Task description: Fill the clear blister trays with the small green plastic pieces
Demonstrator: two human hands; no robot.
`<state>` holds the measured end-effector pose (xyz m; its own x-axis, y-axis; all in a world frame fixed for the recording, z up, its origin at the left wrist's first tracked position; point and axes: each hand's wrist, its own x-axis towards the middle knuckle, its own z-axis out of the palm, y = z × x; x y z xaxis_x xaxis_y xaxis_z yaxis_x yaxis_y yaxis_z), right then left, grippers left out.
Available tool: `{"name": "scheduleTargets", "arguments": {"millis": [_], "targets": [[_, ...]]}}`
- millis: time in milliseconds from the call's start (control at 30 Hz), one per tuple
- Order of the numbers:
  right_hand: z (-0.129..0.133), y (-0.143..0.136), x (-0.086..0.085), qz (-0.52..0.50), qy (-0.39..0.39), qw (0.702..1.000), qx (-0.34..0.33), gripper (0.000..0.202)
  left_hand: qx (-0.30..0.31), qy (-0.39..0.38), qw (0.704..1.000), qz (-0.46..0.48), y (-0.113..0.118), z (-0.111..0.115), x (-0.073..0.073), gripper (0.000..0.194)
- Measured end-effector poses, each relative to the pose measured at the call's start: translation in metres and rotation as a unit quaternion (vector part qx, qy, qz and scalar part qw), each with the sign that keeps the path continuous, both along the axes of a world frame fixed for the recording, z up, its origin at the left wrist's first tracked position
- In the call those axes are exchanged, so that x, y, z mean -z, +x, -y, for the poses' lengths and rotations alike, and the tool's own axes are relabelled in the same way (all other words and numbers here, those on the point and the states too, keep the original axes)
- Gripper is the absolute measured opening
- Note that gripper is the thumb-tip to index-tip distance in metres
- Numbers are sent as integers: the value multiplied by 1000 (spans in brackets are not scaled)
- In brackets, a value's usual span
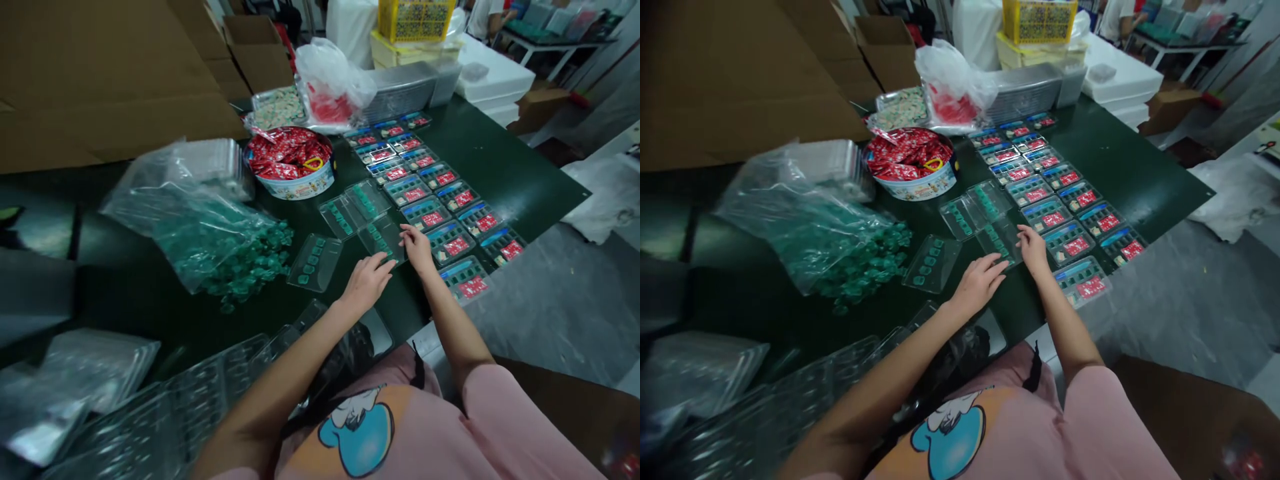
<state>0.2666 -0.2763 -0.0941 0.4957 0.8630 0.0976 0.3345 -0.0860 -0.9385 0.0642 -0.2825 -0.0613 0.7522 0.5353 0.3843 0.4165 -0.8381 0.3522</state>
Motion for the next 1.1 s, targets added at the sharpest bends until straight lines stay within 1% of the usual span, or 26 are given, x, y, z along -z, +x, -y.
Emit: {"name": "scheduleTargets", "arguments": {"millis": [67,133,200,300,367,433,500,533,567,633,700,800,867,933,1000,1033,1100], "targets": [[-10,10,0,12,8,1000,8,35,-15,-7,1000,17,-9,-2,-2,29],[-23,17,3,8,20,1000,12,38,-38,-20,999,32,-26,-8,-1,27],[-37,19,9,-11,23,1000,7,42,-74,-37,996,46,-52,-19,0,26],[-46,13,20,-37,7,999,-26,43,-159,-58,984,63,-103,-35,-3,25],[-40,9,27,-37,-2,998,-51,43,-221,-65,970,72,-139,-42,-7,25],[-26,8,33,-28,-13,998,-59,43,-267,-70,958,81,-169,-47,-12,25],[-10,9,36,-20,-27,998,-52,44,-296,-75,948,89,-189,-49,-15,25],[-4,10,36,-21,-32,998,-50,44,-303,-78,945,92,-195,-50,-16,25],[1,9,36,-25,-34,998,-50,45,-306,-81,944,95,-197,-50,-16,25],[3,7,30,-40,-30,997,-50,45,-297,-88,946,98,-194,-51,-15,25],[-8,0,21,-52,-15,997,-49,46,-280,-96,950,101,-184,-52,-13,26],[-46,-14,5,-23,17,998,-53,44,-256,-104,956,100,-163,-52,-10,26],[-80,-25,-3,30,28,997,-58,42,-238,-103,962,88,-150,-53,-6,25],[-114,-35,-8,94,13,994,-51,43,-222,-96,968,68,-142,-54,-2,25],[-141,-43,-10,163,-15,985,-48,44,-220,-89,970,45,-141,-55,1,25],[-151,-47,-11,197,-25,979,-49,44,-224,-87,970,32,-143,-56,2,25],[-161,-53,-14,267,-33,961,-56,43,-240,-89,967,5,-151,-56,4,25]]}}
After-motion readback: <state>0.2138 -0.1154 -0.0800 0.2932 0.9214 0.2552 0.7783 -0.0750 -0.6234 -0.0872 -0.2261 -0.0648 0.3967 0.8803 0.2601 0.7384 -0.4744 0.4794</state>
